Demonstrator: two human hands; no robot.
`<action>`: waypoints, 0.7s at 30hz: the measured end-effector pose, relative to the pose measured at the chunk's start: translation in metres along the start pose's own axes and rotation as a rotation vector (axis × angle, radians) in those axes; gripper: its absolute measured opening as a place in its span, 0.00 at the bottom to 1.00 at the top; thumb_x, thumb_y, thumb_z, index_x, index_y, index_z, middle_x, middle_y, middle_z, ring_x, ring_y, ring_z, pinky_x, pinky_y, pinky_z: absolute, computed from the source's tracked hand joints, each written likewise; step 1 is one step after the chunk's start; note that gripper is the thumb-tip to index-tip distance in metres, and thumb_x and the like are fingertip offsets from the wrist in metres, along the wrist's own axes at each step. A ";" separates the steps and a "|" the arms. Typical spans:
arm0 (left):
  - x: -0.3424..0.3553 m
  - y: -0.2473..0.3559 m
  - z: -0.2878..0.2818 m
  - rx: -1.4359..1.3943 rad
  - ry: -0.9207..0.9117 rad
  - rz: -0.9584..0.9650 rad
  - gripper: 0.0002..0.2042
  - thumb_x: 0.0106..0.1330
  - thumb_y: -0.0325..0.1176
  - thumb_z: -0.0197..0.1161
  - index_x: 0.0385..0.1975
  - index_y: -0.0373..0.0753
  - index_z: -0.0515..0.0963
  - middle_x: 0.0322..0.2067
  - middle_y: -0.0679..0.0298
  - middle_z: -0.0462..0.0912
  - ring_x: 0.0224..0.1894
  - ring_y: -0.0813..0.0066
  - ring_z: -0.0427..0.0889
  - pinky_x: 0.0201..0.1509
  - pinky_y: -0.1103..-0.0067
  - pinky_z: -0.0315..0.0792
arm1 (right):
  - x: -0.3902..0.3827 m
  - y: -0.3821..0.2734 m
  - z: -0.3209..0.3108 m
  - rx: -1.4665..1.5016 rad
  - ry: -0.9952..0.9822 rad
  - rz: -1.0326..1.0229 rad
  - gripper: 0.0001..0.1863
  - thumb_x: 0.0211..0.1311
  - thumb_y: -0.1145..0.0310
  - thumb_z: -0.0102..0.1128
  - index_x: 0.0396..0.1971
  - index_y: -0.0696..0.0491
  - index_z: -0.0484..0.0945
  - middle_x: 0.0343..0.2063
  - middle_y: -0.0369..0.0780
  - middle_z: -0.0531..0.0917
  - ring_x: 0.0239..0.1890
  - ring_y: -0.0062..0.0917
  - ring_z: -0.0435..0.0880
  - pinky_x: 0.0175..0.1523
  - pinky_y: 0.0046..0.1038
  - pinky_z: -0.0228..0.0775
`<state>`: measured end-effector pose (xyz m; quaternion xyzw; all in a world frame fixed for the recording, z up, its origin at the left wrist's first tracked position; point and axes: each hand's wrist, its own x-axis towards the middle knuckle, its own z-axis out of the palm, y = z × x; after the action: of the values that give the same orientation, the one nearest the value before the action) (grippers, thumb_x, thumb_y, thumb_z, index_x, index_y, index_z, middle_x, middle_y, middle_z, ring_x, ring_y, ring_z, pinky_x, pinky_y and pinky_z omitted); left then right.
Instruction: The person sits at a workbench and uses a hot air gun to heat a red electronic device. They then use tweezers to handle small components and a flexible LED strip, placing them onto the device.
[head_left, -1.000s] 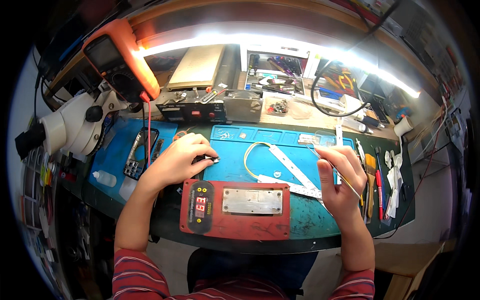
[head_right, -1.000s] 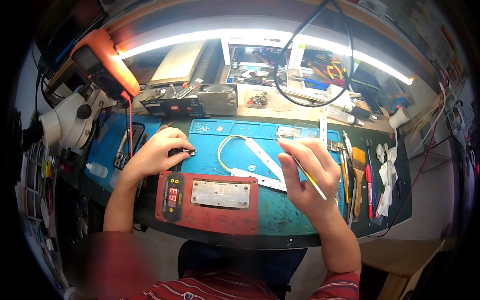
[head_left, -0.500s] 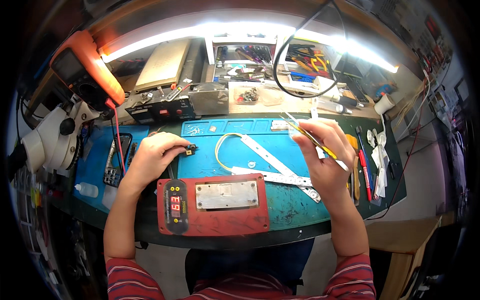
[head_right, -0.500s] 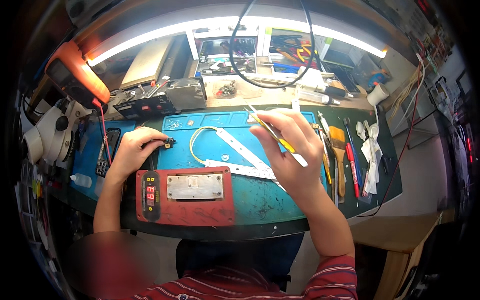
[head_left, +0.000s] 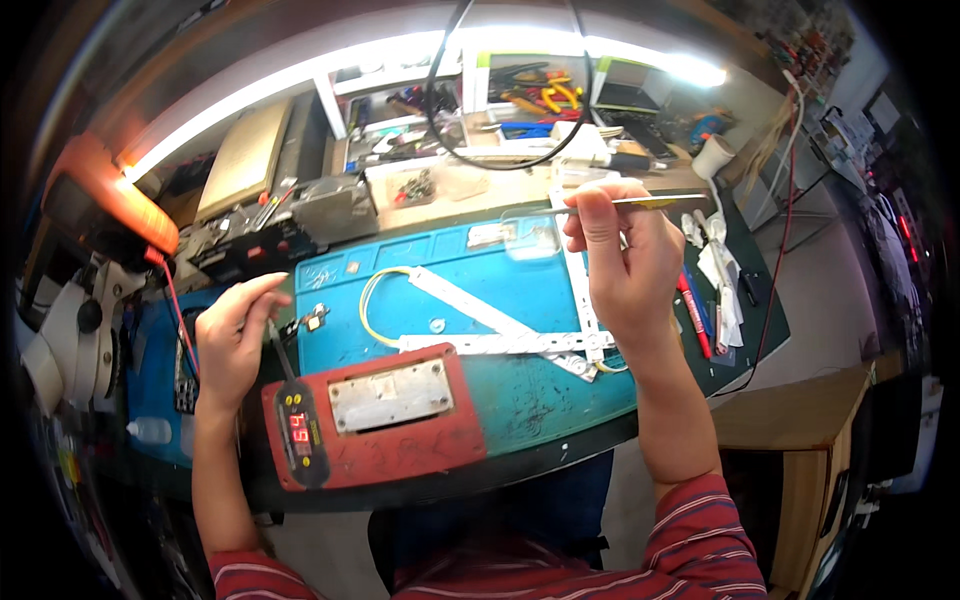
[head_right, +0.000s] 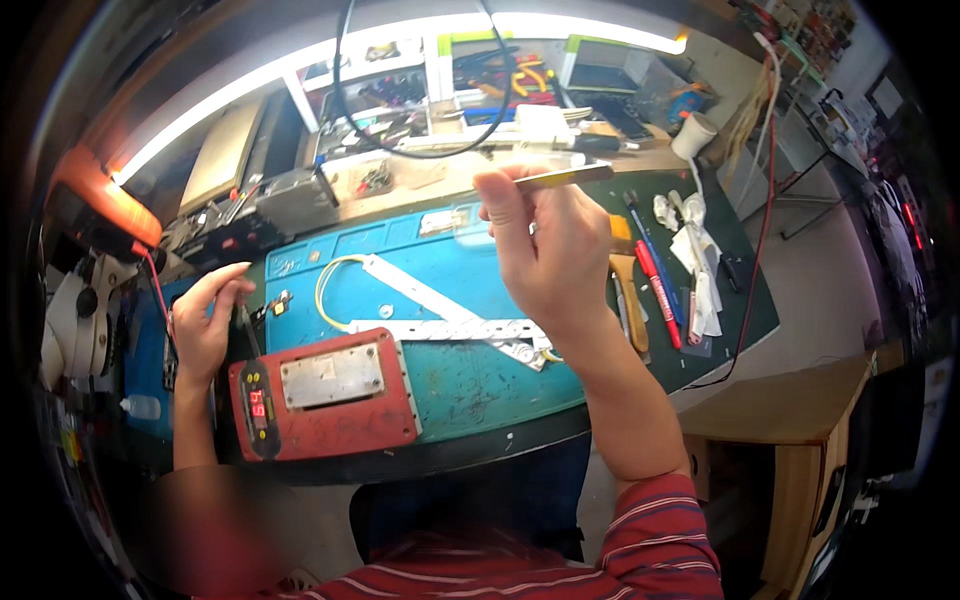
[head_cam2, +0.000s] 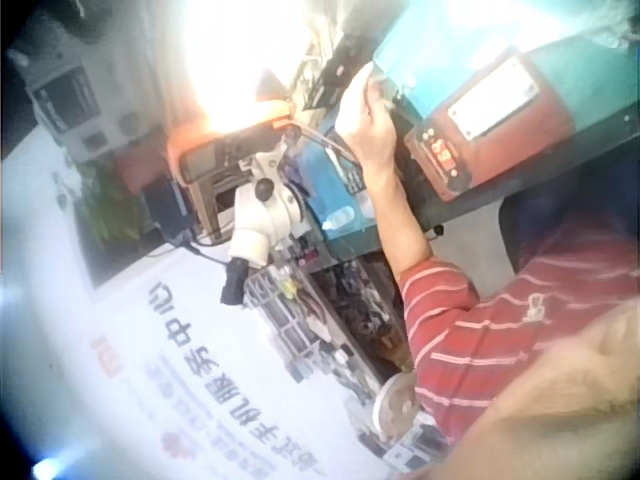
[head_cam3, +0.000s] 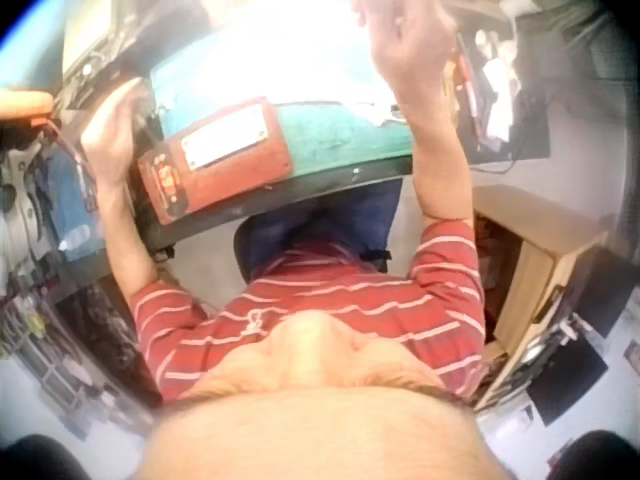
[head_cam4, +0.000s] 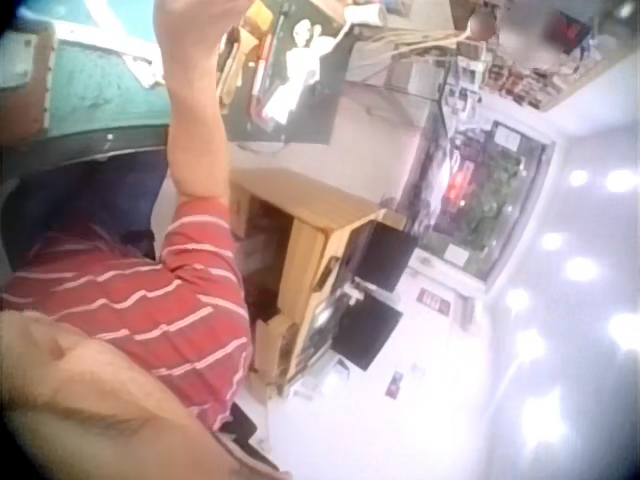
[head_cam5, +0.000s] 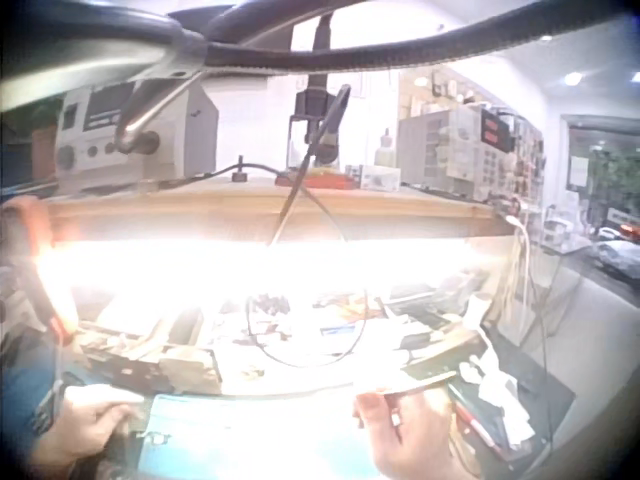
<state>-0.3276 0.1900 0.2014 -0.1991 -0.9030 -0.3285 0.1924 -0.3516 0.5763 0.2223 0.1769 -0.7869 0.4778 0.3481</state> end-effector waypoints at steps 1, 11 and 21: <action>-0.003 -0.001 0.000 -0.073 0.044 -0.036 0.12 0.75 0.24 0.58 0.54 0.35 0.82 0.34 0.61 0.88 0.32 0.77 0.83 0.40 0.81 0.76 | 0.003 0.003 -0.004 0.015 0.016 -0.008 0.13 0.77 0.63 0.59 0.34 0.57 0.81 0.19 0.38 0.83 0.19 0.23 0.81 0.27 0.26 0.70; -0.005 0.000 0.003 -0.089 0.193 -0.068 0.17 0.77 0.25 0.58 0.63 0.35 0.77 0.34 0.64 0.86 0.31 0.83 0.79 0.39 0.82 0.76 | 0.006 0.017 -0.011 -0.453 -0.392 0.168 0.10 0.67 0.66 0.66 0.45 0.48 0.86 0.40 0.44 0.82 0.41 0.41 0.84 0.47 0.36 0.77; -0.004 -0.003 0.003 -0.091 0.143 -0.098 0.18 0.75 0.24 0.59 0.64 0.35 0.76 0.35 0.63 0.86 0.33 0.82 0.80 0.40 0.82 0.77 | -0.005 0.030 0.002 -0.490 -0.434 0.053 0.01 0.63 0.71 0.66 0.33 0.51 0.83 0.38 0.39 0.80 0.37 0.38 0.86 0.42 0.38 0.79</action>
<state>-0.3265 0.1887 0.1961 -0.1391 -0.8797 -0.3918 0.2307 -0.3676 0.5885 0.1995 0.1650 -0.9386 0.2343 0.1919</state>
